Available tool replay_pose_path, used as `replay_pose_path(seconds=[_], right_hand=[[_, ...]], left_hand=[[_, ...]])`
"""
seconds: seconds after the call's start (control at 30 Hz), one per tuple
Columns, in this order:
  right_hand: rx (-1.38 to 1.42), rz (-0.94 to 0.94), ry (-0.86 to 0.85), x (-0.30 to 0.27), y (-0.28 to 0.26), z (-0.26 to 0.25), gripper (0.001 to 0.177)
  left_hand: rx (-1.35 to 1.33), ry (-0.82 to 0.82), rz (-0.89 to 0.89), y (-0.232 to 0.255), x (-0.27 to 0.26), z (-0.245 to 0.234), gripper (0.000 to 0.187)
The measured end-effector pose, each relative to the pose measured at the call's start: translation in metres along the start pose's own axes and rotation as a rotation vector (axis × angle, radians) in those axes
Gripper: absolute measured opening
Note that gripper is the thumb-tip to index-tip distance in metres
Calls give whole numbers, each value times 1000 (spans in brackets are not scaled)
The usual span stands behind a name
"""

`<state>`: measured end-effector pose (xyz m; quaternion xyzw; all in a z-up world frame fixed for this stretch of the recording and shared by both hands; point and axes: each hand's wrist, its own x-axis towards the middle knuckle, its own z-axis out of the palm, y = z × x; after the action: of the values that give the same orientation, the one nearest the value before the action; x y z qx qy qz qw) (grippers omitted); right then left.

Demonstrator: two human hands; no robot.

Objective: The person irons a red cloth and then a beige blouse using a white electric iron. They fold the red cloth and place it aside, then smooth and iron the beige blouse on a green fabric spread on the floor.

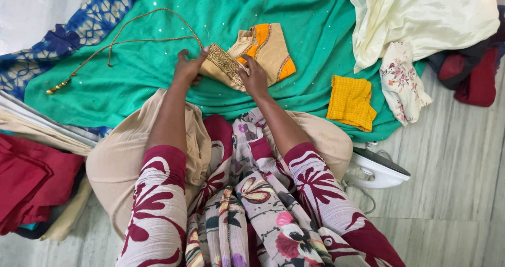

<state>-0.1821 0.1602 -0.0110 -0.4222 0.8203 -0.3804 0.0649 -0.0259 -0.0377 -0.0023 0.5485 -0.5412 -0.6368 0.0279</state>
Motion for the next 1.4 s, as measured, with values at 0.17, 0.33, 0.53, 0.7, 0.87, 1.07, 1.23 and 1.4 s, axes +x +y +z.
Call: replay_pose_path(seconds=[0.17,0.33,0.53,0.7,0.87,1.07,1.23,1.4], right_hand=[[0,-40,43,2,8,2,44],[45,32,-171,7,-1,0,78],[126,321,-147,12,-15,-12,74],[-217,57,-92,8,-6,-5,64],[-548,-180,-108,2,-7,6,52],[-613,-44,-461,-2,-10,10,85],[-572,-30,-438,1,-4,11,85],[-311,-101,52,6,-39,-49,78]], left_hand=[[479,176,349,-18,13,6,102],[673,285,409,-26,9,11,72],[716,295,422,-21,7,10,72],[771,312,417,-18,6,13,71],[767,311,407,-15,4,12,69],[794,315,408,-9,-2,12,70],[840,365,454,-9,-10,13,69],[723,421,433,-4,-33,4,73]])
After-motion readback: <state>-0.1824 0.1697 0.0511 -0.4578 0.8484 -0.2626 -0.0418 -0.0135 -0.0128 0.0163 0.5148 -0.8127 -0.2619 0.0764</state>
